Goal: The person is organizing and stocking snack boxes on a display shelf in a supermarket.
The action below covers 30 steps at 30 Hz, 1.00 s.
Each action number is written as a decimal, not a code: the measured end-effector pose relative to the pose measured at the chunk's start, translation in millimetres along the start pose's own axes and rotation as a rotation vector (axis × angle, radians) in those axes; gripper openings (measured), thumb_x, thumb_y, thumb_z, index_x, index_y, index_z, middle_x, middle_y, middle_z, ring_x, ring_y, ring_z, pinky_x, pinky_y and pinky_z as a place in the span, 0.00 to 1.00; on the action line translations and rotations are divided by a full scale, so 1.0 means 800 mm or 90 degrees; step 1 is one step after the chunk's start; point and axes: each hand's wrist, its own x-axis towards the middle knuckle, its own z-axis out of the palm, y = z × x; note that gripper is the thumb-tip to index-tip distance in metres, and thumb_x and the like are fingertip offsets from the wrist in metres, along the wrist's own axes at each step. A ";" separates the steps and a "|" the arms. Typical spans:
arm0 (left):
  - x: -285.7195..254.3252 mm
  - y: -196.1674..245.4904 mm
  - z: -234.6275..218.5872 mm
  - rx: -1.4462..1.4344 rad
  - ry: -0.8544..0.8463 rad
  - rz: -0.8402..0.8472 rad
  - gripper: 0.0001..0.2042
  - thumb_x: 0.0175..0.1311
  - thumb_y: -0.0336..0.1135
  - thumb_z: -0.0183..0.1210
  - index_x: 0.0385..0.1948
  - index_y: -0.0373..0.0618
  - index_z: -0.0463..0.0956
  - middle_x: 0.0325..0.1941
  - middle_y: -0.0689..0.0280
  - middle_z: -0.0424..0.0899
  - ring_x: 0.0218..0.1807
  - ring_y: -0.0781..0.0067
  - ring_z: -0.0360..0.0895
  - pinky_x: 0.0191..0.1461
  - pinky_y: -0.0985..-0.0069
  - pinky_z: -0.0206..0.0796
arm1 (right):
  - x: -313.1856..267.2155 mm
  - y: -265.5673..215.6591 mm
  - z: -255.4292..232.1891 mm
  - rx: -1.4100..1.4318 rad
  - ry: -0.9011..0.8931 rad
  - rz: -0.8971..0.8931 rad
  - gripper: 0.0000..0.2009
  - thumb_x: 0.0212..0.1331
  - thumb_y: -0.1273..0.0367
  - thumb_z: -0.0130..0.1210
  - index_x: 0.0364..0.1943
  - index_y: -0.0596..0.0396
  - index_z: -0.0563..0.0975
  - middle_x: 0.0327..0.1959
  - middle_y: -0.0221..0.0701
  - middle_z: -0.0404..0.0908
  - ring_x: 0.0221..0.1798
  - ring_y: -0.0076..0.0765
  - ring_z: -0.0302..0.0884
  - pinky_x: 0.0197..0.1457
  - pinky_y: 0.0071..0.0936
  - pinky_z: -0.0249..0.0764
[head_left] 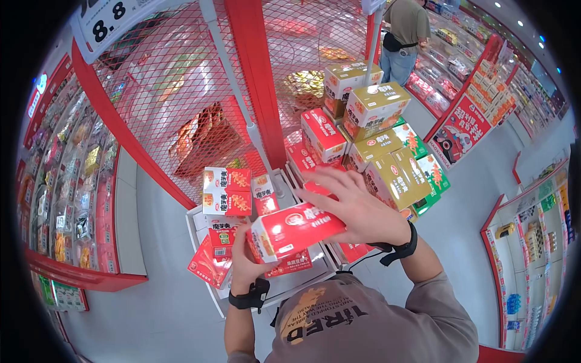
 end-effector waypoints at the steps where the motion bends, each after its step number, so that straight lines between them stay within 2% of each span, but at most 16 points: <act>1: 0.006 0.007 0.008 -0.038 -0.032 -0.025 0.44 0.31 0.27 0.76 0.59 0.40 0.62 0.58 0.61 0.70 0.62 0.68 0.68 0.67 0.69 0.59 | -0.001 0.012 0.010 0.169 -0.039 -0.013 0.44 0.38 0.57 0.72 0.62 0.59 0.65 0.55 0.46 0.73 0.58 0.50 0.72 0.58 0.46 0.68; 3: 0.020 0.010 0.028 -0.143 -0.058 -0.039 0.49 0.36 0.24 0.74 0.67 0.40 0.55 0.62 0.59 0.67 0.64 0.67 0.67 0.69 0.68 0.58 | -0.002 0.010 -0.005 0.107 -0.045 0.052 0.40 0.39 0.54 0.70 0.56 0.61 0.68 0.45 0.44 0.78 0.50 0.49 0.77 0.52 0.44 0.71; 5: 0.035 0.013 0.039 -0.232 -0.004 -0.098 0.42 0.53 0.20 0.64 0.70 0.40 0.48 0.66 0.54 0.64 0.63 0.63 0.69 0.65 0.67 0.65 | 0.003 0.007 -0.021 0.035 -0.009 0.114 0.33 0.39 0.53 0.67 0.46 0.65 0.72 0.31 0.44 0.80 0.36 0.50 0.81 0.40 0.41 0.75; 6: 0.037 0.006 0.040 -0.238 0.043 -0.155 0.39 0.58 0.19 0.59 0.70 0.39 0.46 0.66 0.52 0.63 0.63 0.61 0.70 0.63 0.67 0.68 | 0.006 0.009 -0.020 -0.003 -0.024 0.179 0.34 0.39 0.53 0.67 0.48 0.63 0.72 0.33 0.44 0.80 0.37 0.50 0.81 0.41 0.42 0.75; 8: 0.041 -0.013 0.044 -0.181 0.068 -0.133 0.32 0.64 0.20 0.53 0.69 0.37 0.48 0.66 0.51 0.64 0.61 0.59 0.72 0.59 0.68 0.72 | 0.016 0.021 -0.007 -0.075 -0.055 0.313 0.34 0.40 0.53 0.67 0.51 0.59 0.72 0.36 0.45 0.80 0.39 0.51 0.80 0.42 0.44 0.74; 9: 0.045 -0.018 0.045 -0.164 0.046 -0.162 0.32 0.63 0.20 0.53 0.69 0.36 0.51 0.66 0.51 0.64 0.65 0.58 0.68 0.63 0.67 0.68 | 0.023 0.032 0.008 -0.077 -0.014 0.344 0.32 0.43 0.56 0.65 0.51 0.60 0.70 0.33 0.46 0.80 0.37 0.53 0.81 0.39 0.46 0.75; 12: 0.069 -0.032 0.059 -0.107 -0.011 -0.105 0.31 0.61 0.21 0.55 0.68 0.35 0.53 0.68 0.52 0.63 0.68 0.58 0.64 0.68 0.64 0.61 | 0.059 0.063 0.041 -0.098 0.087 0.429 0.31 0.44 0.58 0.64 0.51 0.59 0.69 0.30 0.47 0.79 0.34 0.54 0.81 0.38 0.46 0.76; 13: 0.085 -0.040 0.064 -0.085 -0.045 -0.081 0.36 0.59 0.23 0.58 0.69 0.35 0.49 0.71 0.52 0.60 0.72 0.56 0.58 0.72 0.62 0.54 | 0.072 0.073 0.051 -0.093 0.116 0.431 0.30 0.44 0.58 0.63 0.51 0.59 0.69 0.31 0.48 0.78 0.33 0.54 0.81 0.37 0.46 0.76; 15: 0.115 -0.048 0.088 0.020 -0.042 -0.030 0.40 0.58 0.25 0.60 0.70 0.35 0.45 0.72 0.51 0.56 0.73 0.55 0.56 0.73 0.62 0.53 | 0.098 0.092 0.068 -0.085 0.171 0.433 0.29 0.45 0.58 0.63 0.51 0.60 0.69 0.32 0.49 0.78 0.31 0.54 0.81 0.36 0.46 0.76; 18: 0.170 -0.078 0.111 0.163 -0.010 0.063 0.46 0.55 0.29 0.64 0.71 0.35 0.39 0.74 0.49 0.51 0.74 0.53 0.53 0.73 0.64 0.52 | 0.126 0.106 0.091 -0.121 0.245 0.429 0.29 0.44 0.61 0.60 0.52 0.63 0.71 0.35 0.46 0.79 0.33 0.50 0.81 0.35 0.40 0.77; 19: 0.189 -0.095 0.116 0.206 0.006 0.098 0.48 0.54 0.30 0.66 0.71 0.35 0.38 0.75 0.48 0.49 0.74 0.53 0.52 0.73 0.64 0.52 | 0.134 0.122 0.108 -0.202 0.205 0.431 0.28 0.46 0.59 0.60 0.50 0.63 0.73 0.41 0.48 0.77 0.45 0.50 0.78 0.50 0.43 0.73; 22: 0.221 -0.152 0.126 0.194 -0.014 0.131 0.51 0.51 0.32 0.69 0.71 0.34 0.38 0.73 0.46 0.51 0.73 0.55 0.55 0.72 0.65 0.52 | 0.121 0.143 0.135 -0.277 0.161 0.358 0.27 0.48 0.56 0.59 0.49 0.63 0.74 0.45 0.49 0.74 0.54 0.51 0.71 0.62 0.47 0.63; 23: 0.222 -0.159 0.131 0.153 -0.015 0.161 0.52 0.50 0.33 0.70 0.71 0.34 0.39 0.72 0.46 0.54 0.71 0.56 0.58 0.71 0.66 0.54 | 0.112 0.147 0.144 -0.240 0.084 0.380 0.30 0.52 0.52 0.58 0.51 0.65 0.73 0.54 0.54 0.70 0.63 0.59 0.63 0.67 0.51 0.56; 26: 0.227 -0.171 0.125 0.108 -0.017 0.131 0.52 0.50 0.33 0.71 0.71 0.34 0.39 0.69 0.48 0.59 0.65 0.58 0.64 0.66 0.68 0.59 | 0.087 0.150 0.152 -0.165 0.117 0.390 0.36 0.56 0.46 0.54 0.55 0.67 0.70 0.62 0.57 0.65 0.69 0.65 0.57 0.69 0.54 0.53; 27: 0.223 -0.165 0.126 0.168 0.012 0.174 0.52 0.49 0.34 0.72 0.72 0.36 0.40 0.67 0.51 0.61 0.61 0.59 0.66 0.63 0.69 0.61 | 0.082 0.139 0.136 -0.134 0.107 0.425 0.40 0.58 0.42 0.50 0.58 0.69 0.67 0.66 0.60 0.60 0.72 0.69 0.51 0.72 0.57 0.47; 30: 0.213 -0.148 0.128 0.071 -0.013 0.074 0.52 0.49 0.34 0.72 0.72 0.39 0.40 0.66 0.50 0.62 0.62 0.59 0.66 0.63 0.68 0.61 | 0.071 0.139 0.139 -0.133 0.165 0.446 0.41 0.59 0.42 0.48 0.60 0.69 0.66 0.66 0.62 0.59 0.71 0.68 0.53 0.73 0.58 0.45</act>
